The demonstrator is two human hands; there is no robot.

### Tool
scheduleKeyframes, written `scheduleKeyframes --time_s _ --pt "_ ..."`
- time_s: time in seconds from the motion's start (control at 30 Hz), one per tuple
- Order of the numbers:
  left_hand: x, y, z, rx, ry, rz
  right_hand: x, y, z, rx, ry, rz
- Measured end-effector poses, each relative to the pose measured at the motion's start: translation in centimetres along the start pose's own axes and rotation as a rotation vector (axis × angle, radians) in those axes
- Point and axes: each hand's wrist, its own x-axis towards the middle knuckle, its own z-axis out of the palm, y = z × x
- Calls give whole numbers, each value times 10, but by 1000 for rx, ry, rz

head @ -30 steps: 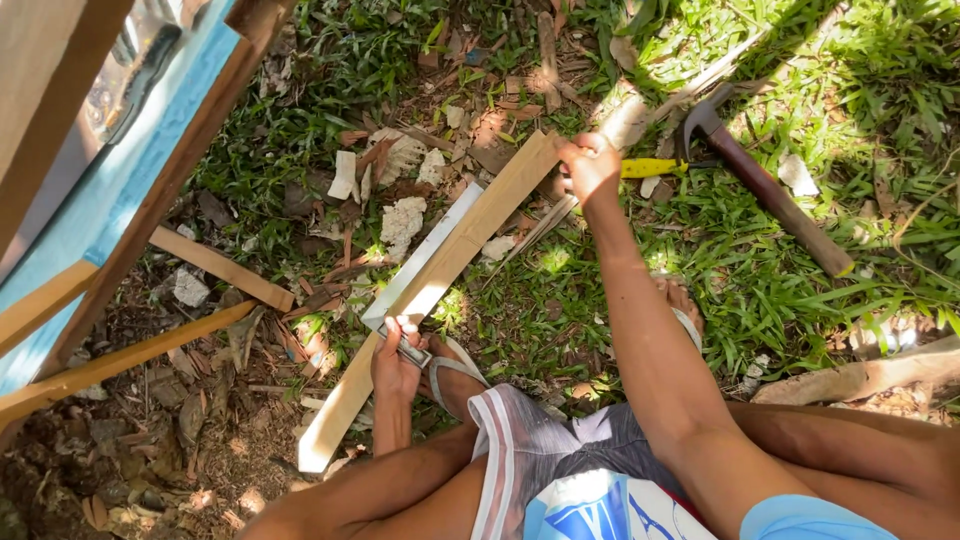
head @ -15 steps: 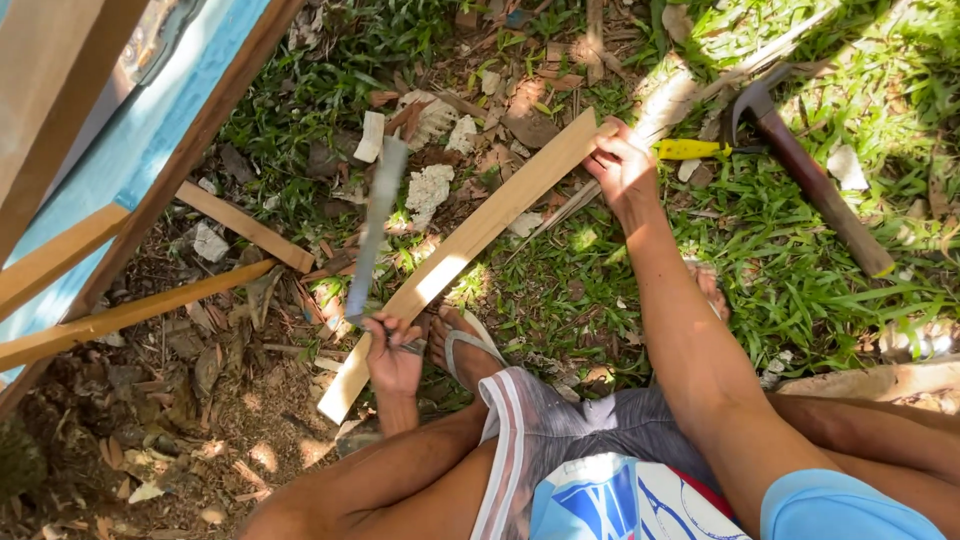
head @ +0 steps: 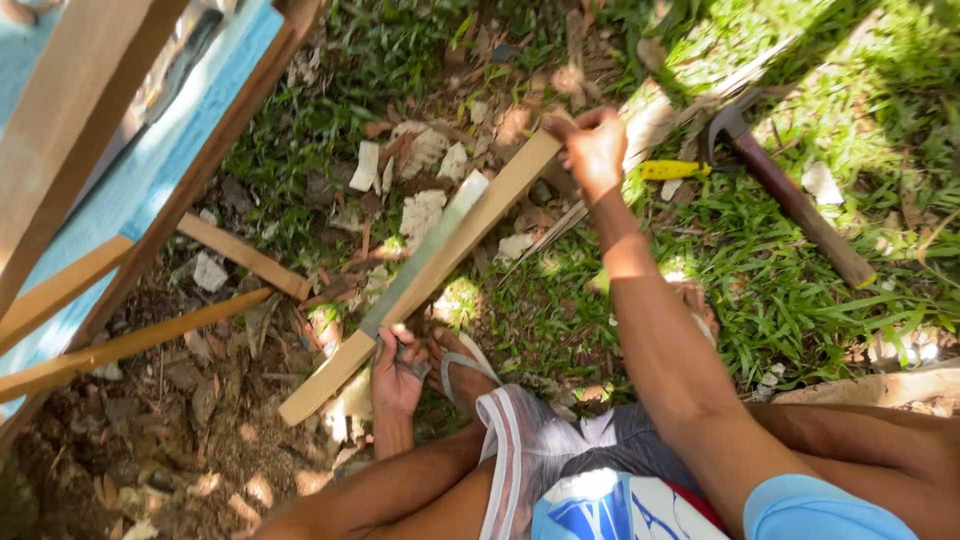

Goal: Measuring and marking wooden planks using a square and pencil for boat construction

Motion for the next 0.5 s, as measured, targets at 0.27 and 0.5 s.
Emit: scheduleKeyframes --time_s 0.27,0.5 --pt "60 -14 40 125 25 -136 29 55 -8 67 -24 69" --pt "114 -63 72 236 60 -157 27 97 -24 313 -180 68"
